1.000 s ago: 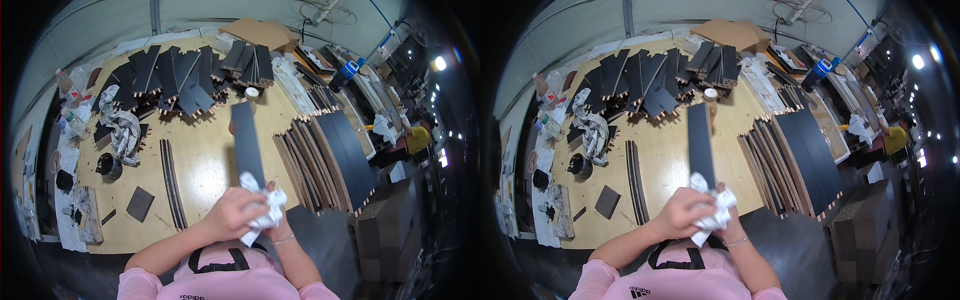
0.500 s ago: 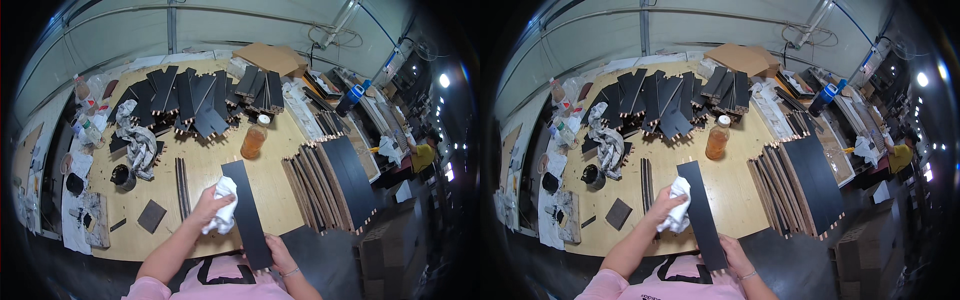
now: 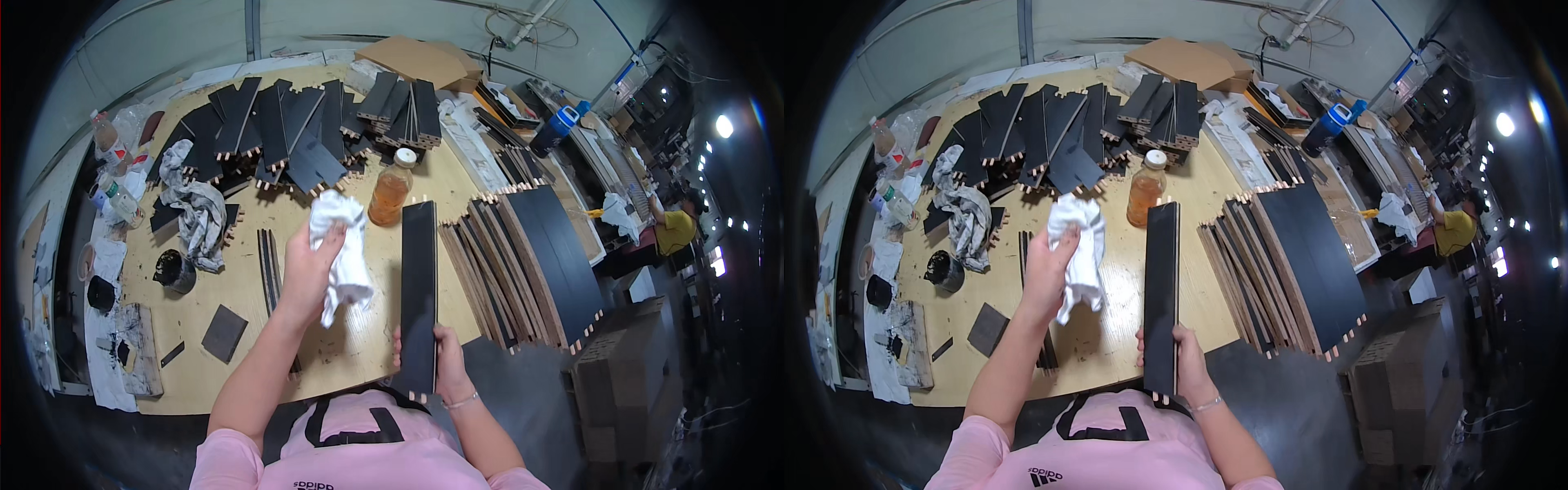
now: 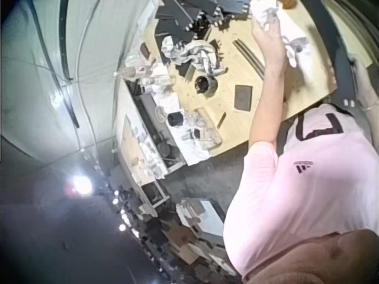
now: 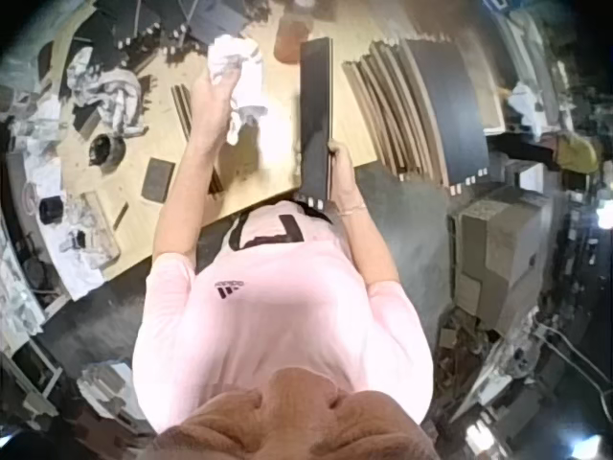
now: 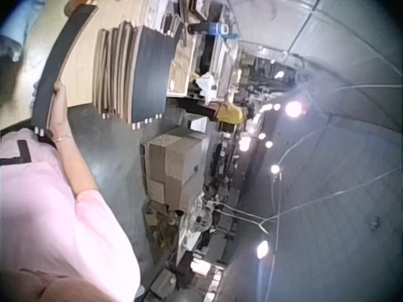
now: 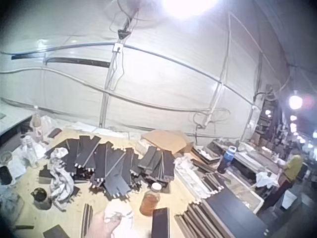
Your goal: The person wipes wooden panels with a cloth, applies liquid from a bottle and black stain using a sponge, and stacks the panels on a workbench.
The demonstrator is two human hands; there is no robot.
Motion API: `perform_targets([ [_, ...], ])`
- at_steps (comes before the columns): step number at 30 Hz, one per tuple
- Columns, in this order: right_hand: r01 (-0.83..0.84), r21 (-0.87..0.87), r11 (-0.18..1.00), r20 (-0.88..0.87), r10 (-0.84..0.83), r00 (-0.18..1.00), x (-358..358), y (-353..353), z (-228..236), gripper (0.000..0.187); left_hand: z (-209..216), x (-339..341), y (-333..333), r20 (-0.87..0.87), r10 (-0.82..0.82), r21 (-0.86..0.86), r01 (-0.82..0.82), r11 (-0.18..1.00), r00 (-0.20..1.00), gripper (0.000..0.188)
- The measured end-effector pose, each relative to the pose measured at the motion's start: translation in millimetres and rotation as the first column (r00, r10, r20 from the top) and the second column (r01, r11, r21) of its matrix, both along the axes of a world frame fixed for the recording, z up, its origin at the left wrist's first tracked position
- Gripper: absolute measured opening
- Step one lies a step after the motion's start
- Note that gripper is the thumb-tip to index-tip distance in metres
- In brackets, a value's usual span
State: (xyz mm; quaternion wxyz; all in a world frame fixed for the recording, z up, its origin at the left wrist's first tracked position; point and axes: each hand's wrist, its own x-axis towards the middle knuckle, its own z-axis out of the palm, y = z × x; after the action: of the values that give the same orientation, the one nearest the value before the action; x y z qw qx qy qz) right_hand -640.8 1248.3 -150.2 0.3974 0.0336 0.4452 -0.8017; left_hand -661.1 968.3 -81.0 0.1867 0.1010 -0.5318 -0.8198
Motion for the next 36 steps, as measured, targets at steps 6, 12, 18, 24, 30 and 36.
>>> perform_targets([
  [6,0.073,-0.029,0.997,-0.072,-0.075,0.995,-22,-9,-28,0.071,-12,23,86,-0.136,-0.084,-0.646,-0.024,0.763,0.987,0.036],
  [12,0.098,-0.014,0.995,-0.023,-0.098,0.995,-32,-14,1,0.068,-75,119,48,-0.114,-0.506,-0.896,0.132,0.424,0.855,0.041],
  [18,0.126,-0.133,0.983,-0.005,-0.128,0.992,-28,-28,21,0.070,-26,116,23,-0.189,-0.029,-0.858,-0.151,0.491,0.982,0.049],
  [24,0.113,-0.138,0.984,0.145,-0.093,0.985,-18,-32,15,0.074,-44,81,53,-0.317,-0.208,-0.899,-0.223,0.378,0.925,0.047],
  [30,0.092,-0.187,0.978,-0.066,-0.106,0.992,-22,-42,26,0.074,-73,55,-8,-0.187,0.143,-0.957,-0.213,0.198,0.972,0.056],
  [36,0.111,-0.194,0.975,0.100,-0.093,0.991,-32,-38,15,0.076,-75,115,5,-0.103,0.168,-0.892,-0.166,0.420,0.980,0.044],
])
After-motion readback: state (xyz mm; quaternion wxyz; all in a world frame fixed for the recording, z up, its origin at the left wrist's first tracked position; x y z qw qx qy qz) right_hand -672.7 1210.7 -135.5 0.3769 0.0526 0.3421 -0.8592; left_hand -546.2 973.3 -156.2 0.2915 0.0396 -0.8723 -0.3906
